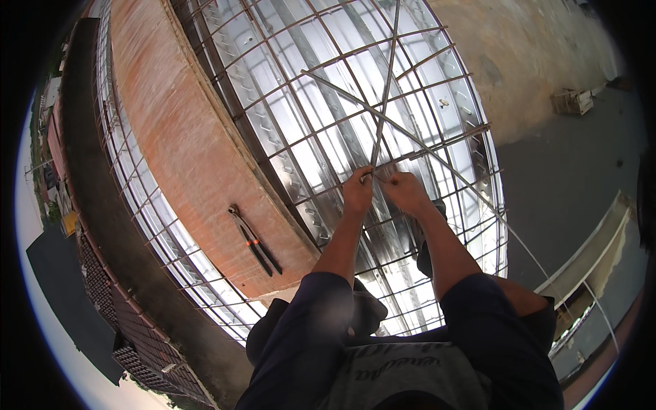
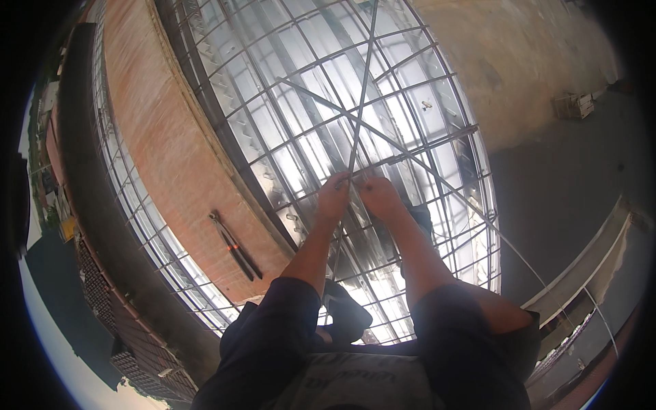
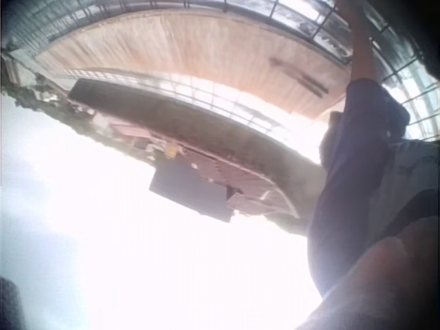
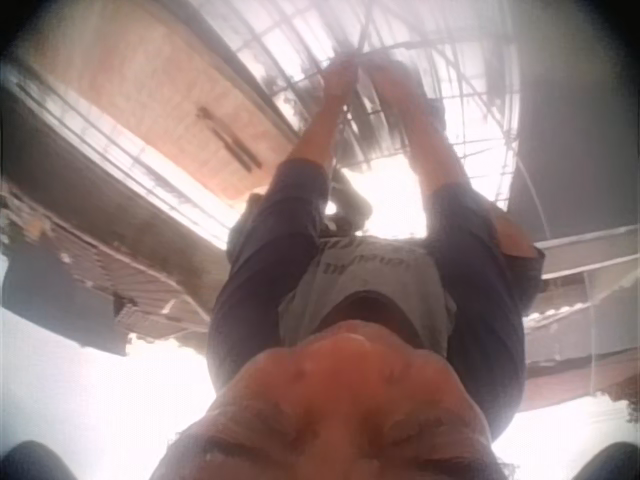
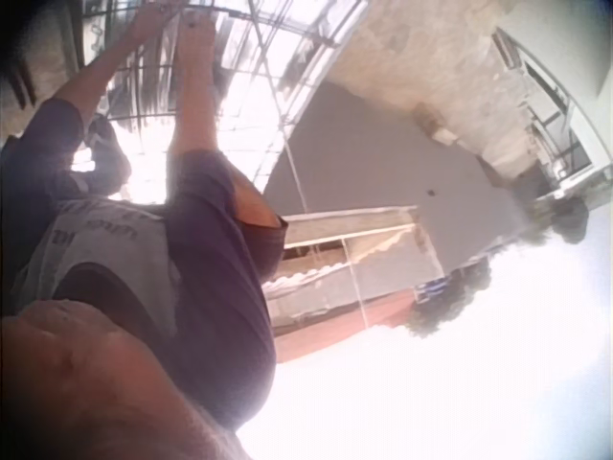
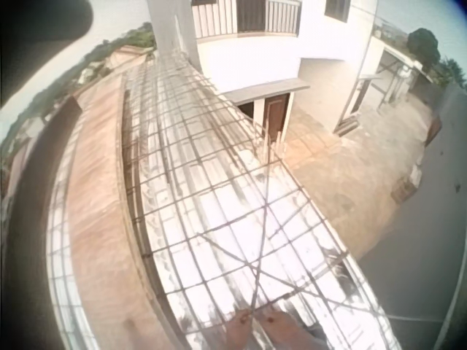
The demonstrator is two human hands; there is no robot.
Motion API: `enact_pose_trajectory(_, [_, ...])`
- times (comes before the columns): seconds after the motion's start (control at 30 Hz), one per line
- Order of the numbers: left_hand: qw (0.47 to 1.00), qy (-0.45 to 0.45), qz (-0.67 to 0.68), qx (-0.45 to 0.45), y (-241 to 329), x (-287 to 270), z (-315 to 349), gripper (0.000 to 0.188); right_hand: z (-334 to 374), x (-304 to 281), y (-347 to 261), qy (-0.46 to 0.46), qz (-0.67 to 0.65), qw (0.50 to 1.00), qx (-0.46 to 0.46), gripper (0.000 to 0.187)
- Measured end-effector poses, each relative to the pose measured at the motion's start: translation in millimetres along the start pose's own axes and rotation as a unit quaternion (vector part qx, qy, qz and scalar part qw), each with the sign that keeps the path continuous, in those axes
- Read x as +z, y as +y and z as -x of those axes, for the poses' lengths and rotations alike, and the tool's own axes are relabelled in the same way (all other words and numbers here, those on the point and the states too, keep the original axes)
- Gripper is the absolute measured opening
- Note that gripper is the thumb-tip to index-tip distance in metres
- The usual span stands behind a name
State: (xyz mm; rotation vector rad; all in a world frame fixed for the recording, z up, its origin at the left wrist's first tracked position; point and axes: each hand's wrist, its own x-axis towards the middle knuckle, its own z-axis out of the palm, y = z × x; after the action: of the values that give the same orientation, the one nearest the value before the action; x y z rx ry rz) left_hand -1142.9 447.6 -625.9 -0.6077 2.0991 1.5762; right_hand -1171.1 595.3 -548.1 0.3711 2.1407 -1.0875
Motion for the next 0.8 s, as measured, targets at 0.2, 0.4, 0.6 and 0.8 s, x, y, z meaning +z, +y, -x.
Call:
enact_pose_trajectory(0.2, [0.999,-0.032,-0.002,0.023,-8.8,-0.7,-0.3,0.027,-8.6,11.1,4.9,-0.010,0.022,0.991,-0.135,0.023])
enact_pose_trajectory(0.4, [0.997,-0.006,0.060,0.054,-2.4,3.6,0.9,0.025,-45.5,18.2,-15.8,-0.015,0.074,0.990,-0.123,0.021])
enact_pose_trajectory(0.6, [0.998,0.061,0.010,0.028,6.2,9.7,-2.3,0.017,-76.8,8.6,-9.1,-0.035,0.191,0.971,-0.139,0.018])
enact_pose_trajectory(0.8, [0.996,0.072,0.038,0.043,-8.7,10.9,-7.8,0.018,-58.5,4.7,-7.6,0.082,0.171,0.981,-0.029,0.018])
